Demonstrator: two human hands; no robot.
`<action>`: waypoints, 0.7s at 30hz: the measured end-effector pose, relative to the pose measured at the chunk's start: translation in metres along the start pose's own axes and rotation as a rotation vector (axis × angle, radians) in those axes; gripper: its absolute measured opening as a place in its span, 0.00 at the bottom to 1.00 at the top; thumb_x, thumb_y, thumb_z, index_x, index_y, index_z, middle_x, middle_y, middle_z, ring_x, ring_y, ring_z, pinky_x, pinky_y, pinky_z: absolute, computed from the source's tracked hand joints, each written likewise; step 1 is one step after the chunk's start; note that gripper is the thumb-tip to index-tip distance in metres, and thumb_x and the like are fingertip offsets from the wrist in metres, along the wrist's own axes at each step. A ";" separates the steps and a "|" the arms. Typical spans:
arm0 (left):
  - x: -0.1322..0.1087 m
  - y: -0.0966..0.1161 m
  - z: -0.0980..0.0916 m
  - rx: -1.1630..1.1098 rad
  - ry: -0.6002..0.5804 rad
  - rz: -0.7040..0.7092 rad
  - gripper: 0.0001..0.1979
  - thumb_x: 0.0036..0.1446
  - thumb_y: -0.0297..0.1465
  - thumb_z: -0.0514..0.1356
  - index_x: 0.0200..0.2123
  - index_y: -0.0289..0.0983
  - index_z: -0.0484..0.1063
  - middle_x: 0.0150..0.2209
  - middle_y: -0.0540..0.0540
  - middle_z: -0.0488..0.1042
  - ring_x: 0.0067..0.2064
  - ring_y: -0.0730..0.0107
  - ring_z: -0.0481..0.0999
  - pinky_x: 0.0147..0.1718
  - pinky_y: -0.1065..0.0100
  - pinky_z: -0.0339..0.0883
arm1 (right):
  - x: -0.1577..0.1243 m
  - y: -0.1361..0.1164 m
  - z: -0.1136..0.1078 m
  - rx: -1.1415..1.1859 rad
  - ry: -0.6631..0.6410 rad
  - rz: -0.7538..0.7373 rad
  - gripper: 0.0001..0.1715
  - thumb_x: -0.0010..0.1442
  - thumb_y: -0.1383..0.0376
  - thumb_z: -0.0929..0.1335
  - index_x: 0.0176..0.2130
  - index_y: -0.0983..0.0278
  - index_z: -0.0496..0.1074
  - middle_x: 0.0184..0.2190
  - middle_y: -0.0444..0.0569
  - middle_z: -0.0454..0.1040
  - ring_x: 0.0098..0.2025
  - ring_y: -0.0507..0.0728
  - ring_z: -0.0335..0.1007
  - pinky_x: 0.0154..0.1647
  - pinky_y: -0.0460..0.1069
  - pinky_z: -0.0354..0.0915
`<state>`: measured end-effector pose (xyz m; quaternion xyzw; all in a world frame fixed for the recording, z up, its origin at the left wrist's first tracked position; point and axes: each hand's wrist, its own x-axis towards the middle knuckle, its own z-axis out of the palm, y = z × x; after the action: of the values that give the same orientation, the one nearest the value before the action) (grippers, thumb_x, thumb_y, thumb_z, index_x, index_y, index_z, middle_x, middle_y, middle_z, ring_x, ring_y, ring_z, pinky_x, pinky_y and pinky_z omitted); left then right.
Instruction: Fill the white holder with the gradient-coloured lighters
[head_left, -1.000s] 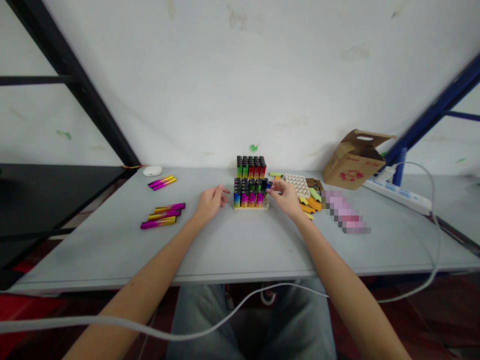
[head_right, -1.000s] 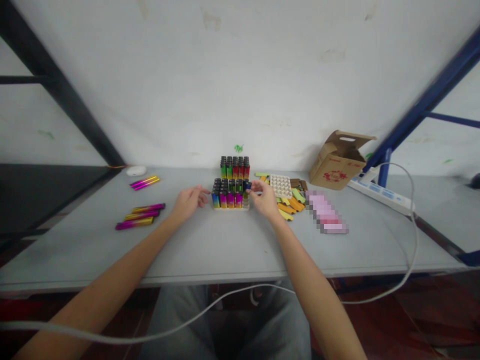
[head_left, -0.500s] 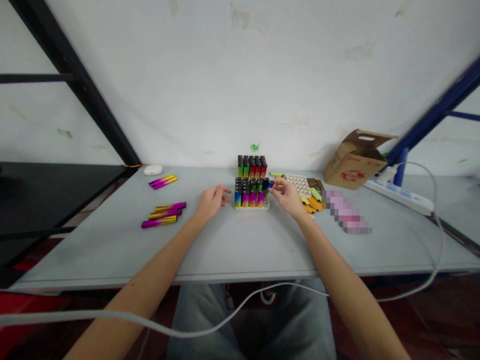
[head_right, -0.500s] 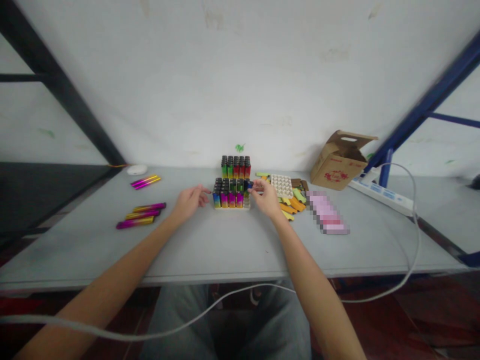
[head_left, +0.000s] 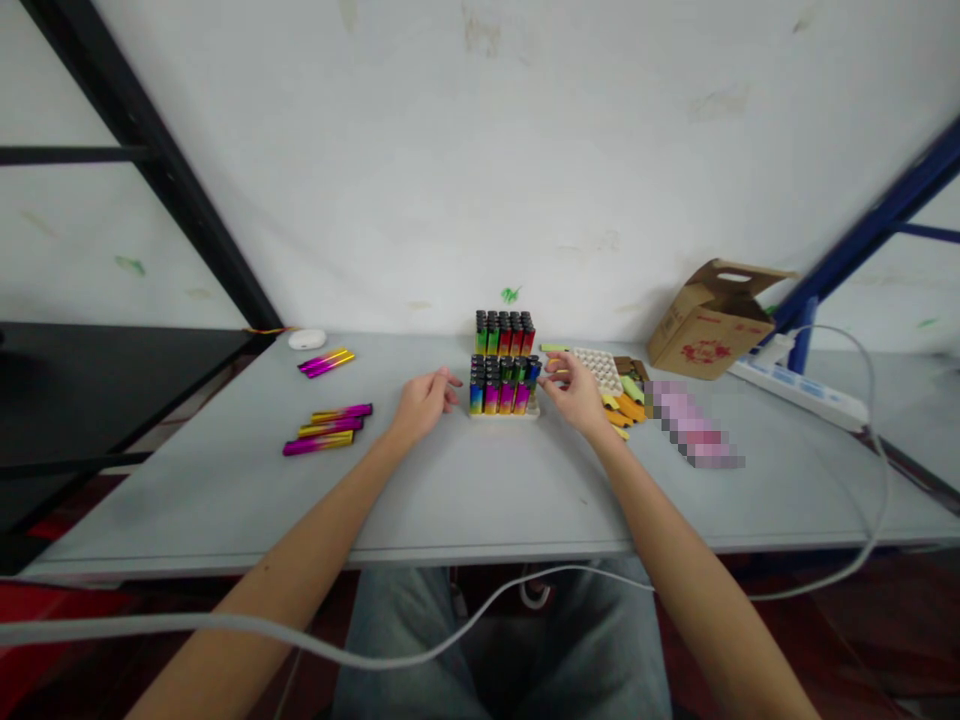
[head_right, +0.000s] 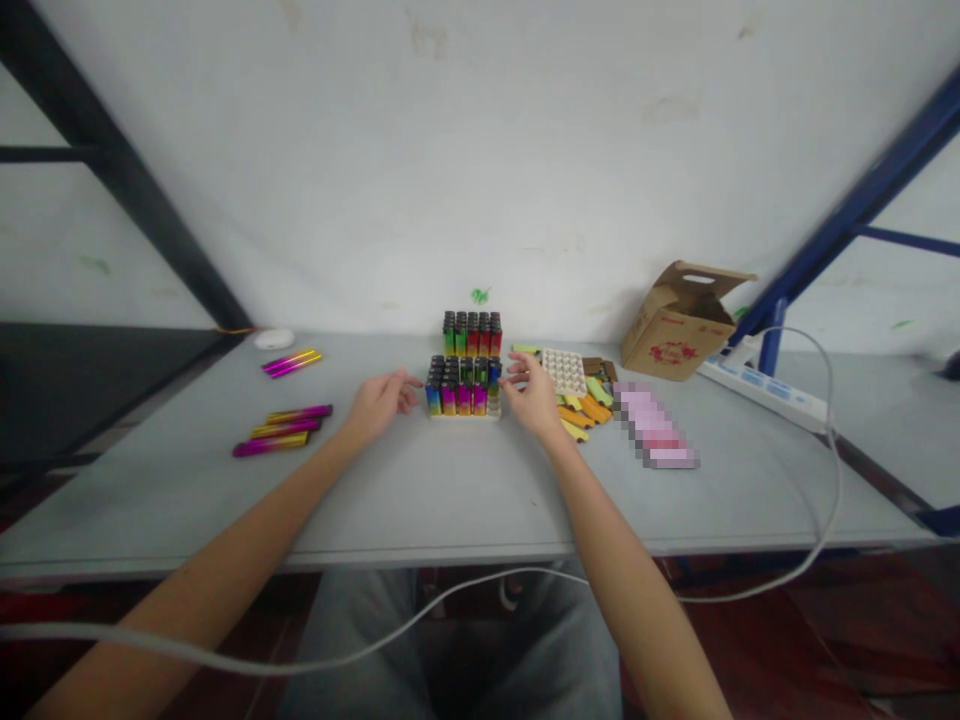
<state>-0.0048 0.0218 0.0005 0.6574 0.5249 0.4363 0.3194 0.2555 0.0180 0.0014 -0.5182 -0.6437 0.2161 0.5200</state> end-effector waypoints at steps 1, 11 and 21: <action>0.000 0.000 0.000 0.006 0.000 0.000 0.29 0.59 0.51 0.45 0.33 0.34 0.75 0.22 0.47 0.72 0.22 0.70 0.71 0.24 0.69 0.64 | 0.000 0.001 0.001 0.001 -0.007 -0.004 0.26 0.52 0.63 0.68 0.51 0.63 0.67 0.40 0.53 0.73 0.35 0.56 0.73 0.33 0.50 0.70; -0.006 0.005 -0.002 0.128 -0.019 0.065 0.29 0.63 0.47 0.41 0.34 0.34 0.75 0.24 0.46 0.74 0.24 0.68 0.73 0.28 0.68 0.65 | -0.003 0.010 0.008 -0.051 -0.163 -0.014 0.25 0.54 0.69 0.64 0.53 0.64 0.68 0.47 0.56 0.75 0.42 0.59 0.75 0.40 0.55 0.72; 0.001 0.001 -0.023 0.721 0.309 0.164 0.17 0.61 0.35 0.48 0.40 0.35 0.75 0.41 0.37 0.77 0.47 0.53 0.73 0.51 0.56 0.62 | -0.005 0.013 0.009 -0.124 -0.174 -0.022 0.23 0.55 0.66 0.66 0.51 0.64 0.67 0.42 0.54 0.75 0.40 0.58 0.73 0.36 0.53 0.71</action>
<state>-0.0249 0.0217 0.0114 0.6936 0.6321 0.3418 -0.0503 0.2528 0.0211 -0.0146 -0.5216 -0.7041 0.2142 0.4316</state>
